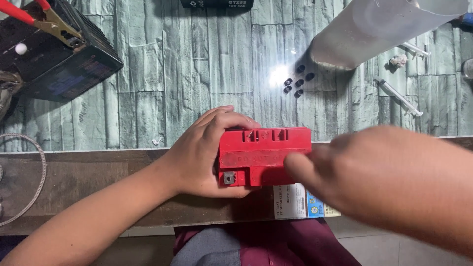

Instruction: Cleaning and scraping off old sealant or plastic from a red battery casing using a knife and hands

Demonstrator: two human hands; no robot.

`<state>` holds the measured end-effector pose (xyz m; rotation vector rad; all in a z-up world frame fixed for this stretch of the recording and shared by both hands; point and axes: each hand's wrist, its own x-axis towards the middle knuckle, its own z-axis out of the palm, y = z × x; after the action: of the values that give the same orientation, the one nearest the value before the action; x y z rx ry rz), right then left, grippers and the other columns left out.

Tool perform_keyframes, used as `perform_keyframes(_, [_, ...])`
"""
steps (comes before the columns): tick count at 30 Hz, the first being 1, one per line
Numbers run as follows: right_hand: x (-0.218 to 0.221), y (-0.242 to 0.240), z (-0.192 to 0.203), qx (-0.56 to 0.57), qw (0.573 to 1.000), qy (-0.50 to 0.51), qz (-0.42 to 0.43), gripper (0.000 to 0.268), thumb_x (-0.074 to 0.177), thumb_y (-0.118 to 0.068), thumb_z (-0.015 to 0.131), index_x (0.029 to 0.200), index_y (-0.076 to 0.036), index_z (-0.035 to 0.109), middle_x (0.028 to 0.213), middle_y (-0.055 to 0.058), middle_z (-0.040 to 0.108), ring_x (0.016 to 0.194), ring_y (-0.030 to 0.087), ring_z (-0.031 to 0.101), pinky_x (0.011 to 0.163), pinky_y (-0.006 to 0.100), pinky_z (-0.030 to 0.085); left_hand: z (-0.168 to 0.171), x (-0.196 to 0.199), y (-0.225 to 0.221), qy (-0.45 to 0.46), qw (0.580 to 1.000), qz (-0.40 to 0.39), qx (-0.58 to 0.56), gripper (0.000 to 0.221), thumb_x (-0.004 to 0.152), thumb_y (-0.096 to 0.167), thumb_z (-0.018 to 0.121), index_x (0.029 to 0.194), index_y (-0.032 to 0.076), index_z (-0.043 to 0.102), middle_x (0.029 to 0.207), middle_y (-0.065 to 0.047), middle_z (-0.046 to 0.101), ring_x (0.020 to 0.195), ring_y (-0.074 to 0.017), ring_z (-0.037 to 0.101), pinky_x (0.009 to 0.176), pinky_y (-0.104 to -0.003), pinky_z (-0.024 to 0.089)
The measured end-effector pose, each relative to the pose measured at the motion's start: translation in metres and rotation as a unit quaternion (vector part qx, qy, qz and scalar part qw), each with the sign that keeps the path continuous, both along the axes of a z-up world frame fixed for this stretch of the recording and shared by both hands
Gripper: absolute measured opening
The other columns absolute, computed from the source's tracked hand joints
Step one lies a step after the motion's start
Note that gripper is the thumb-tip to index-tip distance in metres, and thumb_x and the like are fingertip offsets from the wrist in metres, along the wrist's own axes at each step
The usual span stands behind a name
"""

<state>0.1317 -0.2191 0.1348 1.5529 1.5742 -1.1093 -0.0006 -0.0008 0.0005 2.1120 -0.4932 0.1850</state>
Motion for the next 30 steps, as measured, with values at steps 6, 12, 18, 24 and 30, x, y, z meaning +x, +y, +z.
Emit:
perform_keyframes(6, [0.018, -0.031, -0.022, 0.157, 0.979, -0.076, -0.105, 0.02, 0.109, -0.048, 0.04, 0.099, -0.03, 0.037, 0.049, -0.001, 0.043, 0.038, 0.025, 0.039, 0.044, 0.046, 0.032, 0.001, 0.001, -0.001, 0.004, 1.0, 0.0, -0.002, 0.096, 0.071, 0.048, 0.091, 0.137, 0.005, 0.037, 0.132, -0.011, 0.057, 0.122, -0.0306, 0.066, 0.123, -0.059, 0.039])
perform_keyframes(12, [-0.012, -0.049, -0.025, 0.461, 0.865, -0.098, 0.175, 0.009, 0.091, 0.004, 0.054, 0.09, -0.005, 0.055, 0.054, 0.001, 0.046, 0.038, 0.016, 0.043, 0.033, 0.034, 0.041, -0.001, 0.0, -0.002, -0.003, 1.0, 0.002, -0.013, 0.095, 0.072, 0.047, 0.09, 0.138, 0.004, 0.037, 0.133, -0.012, 0.055, 0.123, -0.0322, 0.066, 0.123, -0.058, 0.039])
perform_keyframes(18, [0.0, -0.034, -0.018, 0.109, 0.984, -0.109, -0.088, 0.022, 0.093, -0.014, 0.048, 0.1, -0.029, 0.033, 0.066, -0.003, 0.051, 0.045, 0.027, 0.048, 0.044, 0.046, 0.039, 0.002, -0.002, -0.003, 0.003, 1.0, 0.009, -0.01, 0.096, 0.071, 0.047, 0.092, 0.137, 0.004, 0.037, 0.132, -0.013, 0.058, 0.125, -0.0331, 0.065, 0.124, -0.057, 0.038])
perform_keyframes(24, [-0.03, -0.047, -0.028, 0.384, 0.915, -0.124, -0.013, 0.013, 0.093, -0.016, 0.057, 0.085, -0.021, 0.048, 0.062, -0.001, 0.054, 0.047, 0.024, 0.059, 0.037, 0.044, 0.05, 0.003, -0.002, -0.004, -0.002, 1.0, 0.013, -0.011, 0.095, 0.071, 0.044, 0.093, 0.137, 0.003, 0.037, 0.132, -0.013, 0.057, 0.124, -0.0323, 0.066, 0.124, -0.057, 0.039])
perform_keyframes(30, [-0.007, -0.064, -0.041, 0.464, 0.882, -0.056, -0.059, 0.013, 0.091, -0.004, 0.056, 0.097, -0.015, 0.051, 0.067, 0.0, 0.056, 0.045, 0.025, 0.051, 0.031, 0.045, 0.041, 0.003, 0.0, -0.002, 0.007, 1.0, 0.001, -0.015, 0.093, 0.072, 0.045, 0.09, 0.137, 0.005, 0.036, 0.134, -0.013, 0.059, 0.126, -0.0317, 0.066, 0.123, -0.058, 0.038])
